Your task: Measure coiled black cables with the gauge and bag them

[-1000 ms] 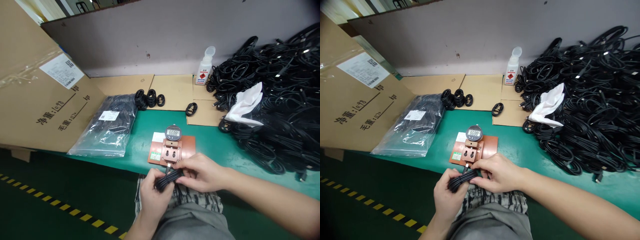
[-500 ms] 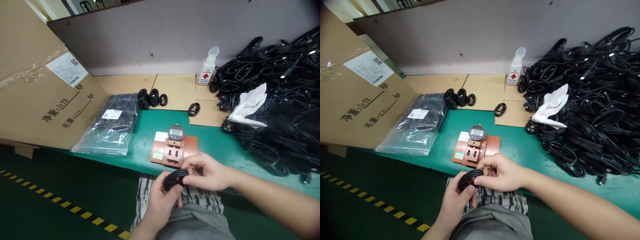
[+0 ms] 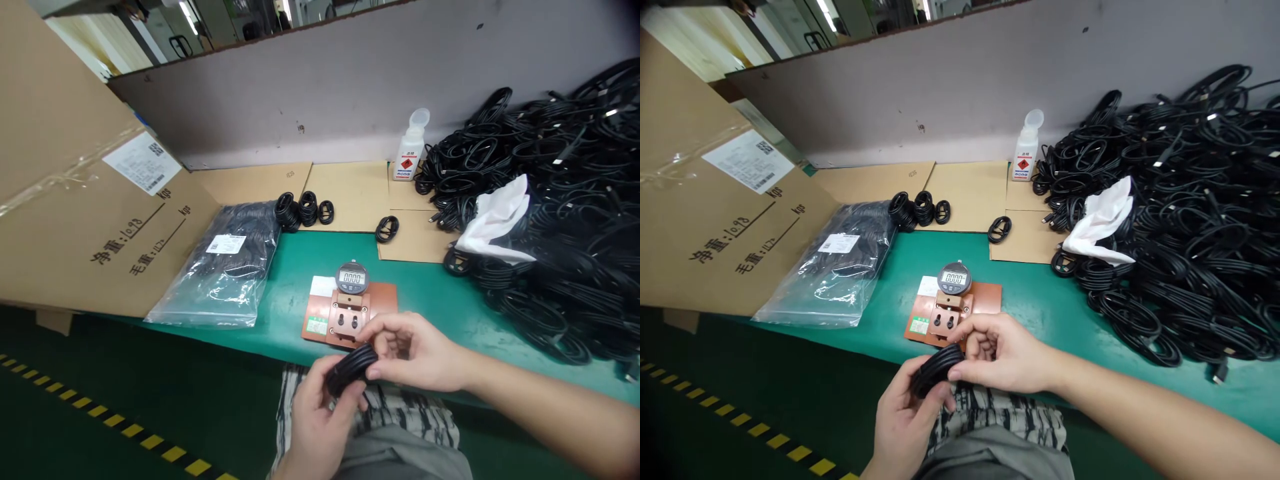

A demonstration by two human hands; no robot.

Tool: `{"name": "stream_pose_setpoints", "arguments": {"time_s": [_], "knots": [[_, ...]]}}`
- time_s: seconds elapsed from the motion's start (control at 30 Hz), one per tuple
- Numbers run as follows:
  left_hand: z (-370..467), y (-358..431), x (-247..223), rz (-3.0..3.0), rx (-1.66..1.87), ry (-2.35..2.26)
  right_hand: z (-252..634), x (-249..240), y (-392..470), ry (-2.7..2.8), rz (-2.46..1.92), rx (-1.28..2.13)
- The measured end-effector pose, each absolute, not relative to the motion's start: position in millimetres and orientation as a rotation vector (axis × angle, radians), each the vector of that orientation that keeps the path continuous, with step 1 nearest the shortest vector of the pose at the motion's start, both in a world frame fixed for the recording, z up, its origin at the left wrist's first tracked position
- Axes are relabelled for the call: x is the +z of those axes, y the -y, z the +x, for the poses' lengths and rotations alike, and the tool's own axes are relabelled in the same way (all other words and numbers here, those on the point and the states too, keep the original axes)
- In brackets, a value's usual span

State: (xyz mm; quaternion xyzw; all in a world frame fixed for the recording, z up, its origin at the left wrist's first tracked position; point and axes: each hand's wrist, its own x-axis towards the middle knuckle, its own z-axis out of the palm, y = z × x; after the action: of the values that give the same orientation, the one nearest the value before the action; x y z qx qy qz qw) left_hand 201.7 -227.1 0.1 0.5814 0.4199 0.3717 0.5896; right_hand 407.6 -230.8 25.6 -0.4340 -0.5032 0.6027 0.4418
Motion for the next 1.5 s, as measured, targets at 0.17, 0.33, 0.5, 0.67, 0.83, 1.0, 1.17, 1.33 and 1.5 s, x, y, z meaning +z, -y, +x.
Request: {"name": "stream_pose_setpoints", "arguments": {"time_s": [0.17,0.33,0.5,0.67,0.83,1.0,1.17,1.33,1.5], "knots": [[203,227,1,1.438,0.868,-0.965,408,26,229,1.133,-1.046,1.603],[203,227,4,1.290,0.751,-0.859,417,25,227,0.951,-0.912,1.964],[204,228,4,1.170,0.693,-0.793,419,21,224,0.950,-0.840,2.039],[193,219,0,1.511,0.925,-0.843,417,21,221,0.909,-0.879,1.801],[182,187,21,2.258,0.848,-0.557,419,21,220,0.919,-0.903,1.717],[188,164,56,2.689,0.610,-0.317,419,20,223,0.938,-0.846,1.770],[196,143,80,2.753,0.582,-0.235,420,21,218,0.827,-0.835,1.604],[228,83,92,2.617,0.694,-0.638,429,20,204,0.711,-1.098,1.320],[290,7,79,2.618,0.524,-0.998,434,16,199,0.810,-1.206,1.303]]}}
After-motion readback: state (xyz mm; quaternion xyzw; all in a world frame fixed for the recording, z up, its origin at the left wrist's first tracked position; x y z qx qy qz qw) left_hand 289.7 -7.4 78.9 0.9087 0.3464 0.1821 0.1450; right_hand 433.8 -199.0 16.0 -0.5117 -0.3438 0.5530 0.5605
